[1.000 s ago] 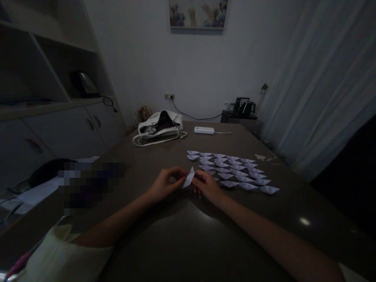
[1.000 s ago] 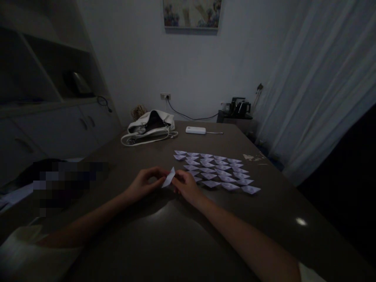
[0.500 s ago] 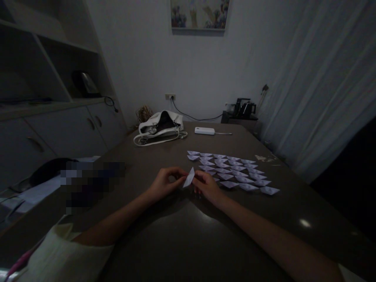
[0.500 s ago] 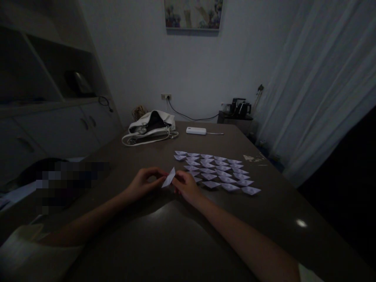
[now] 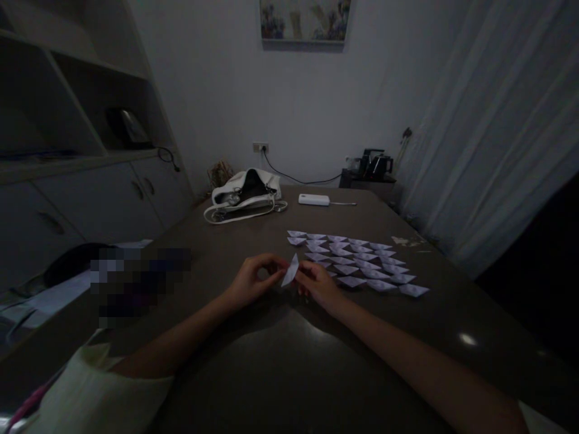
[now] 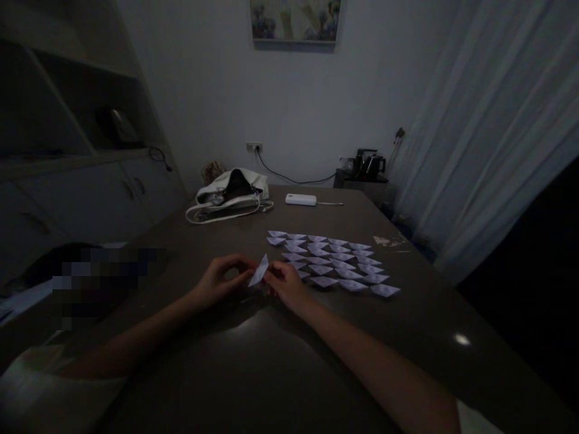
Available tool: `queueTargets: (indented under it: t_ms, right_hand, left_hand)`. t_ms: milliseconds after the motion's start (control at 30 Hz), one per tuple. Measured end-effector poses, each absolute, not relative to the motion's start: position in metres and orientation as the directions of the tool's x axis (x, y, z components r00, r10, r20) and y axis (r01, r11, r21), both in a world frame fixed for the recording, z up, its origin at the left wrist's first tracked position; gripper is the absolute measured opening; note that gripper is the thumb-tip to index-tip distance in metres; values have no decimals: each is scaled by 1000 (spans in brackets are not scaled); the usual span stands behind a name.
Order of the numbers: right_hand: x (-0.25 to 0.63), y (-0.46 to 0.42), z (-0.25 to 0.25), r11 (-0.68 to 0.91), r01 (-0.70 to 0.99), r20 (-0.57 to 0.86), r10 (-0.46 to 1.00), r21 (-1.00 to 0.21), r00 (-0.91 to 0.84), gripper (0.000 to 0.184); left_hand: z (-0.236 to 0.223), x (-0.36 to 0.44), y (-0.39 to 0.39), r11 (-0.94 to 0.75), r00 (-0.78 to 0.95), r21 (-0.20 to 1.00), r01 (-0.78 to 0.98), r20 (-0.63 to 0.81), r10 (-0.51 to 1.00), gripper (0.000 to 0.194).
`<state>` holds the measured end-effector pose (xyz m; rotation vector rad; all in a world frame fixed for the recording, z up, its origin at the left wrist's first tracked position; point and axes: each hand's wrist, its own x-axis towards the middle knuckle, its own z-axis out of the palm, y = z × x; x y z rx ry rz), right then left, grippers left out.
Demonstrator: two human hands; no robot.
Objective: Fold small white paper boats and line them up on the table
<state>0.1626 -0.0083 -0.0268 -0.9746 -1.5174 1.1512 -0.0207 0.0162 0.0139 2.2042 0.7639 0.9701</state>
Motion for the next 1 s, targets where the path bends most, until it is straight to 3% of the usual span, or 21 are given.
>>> queueTargets:
  t_ms: [567, 1000]
  right_hand:
    - [162, -7, -28, 227, -22, 226, 942, -974, -249, 34]
    - [162, -10, -25, 232, 51, 210, 938, -971, -276, 29]
  left_hand:
    - [9, -19, 19, -543, 546, 820, 181, 376, 749, 18]
    - [12, -20, 17, -592, 583, 773, 227, 380, 718, 12]
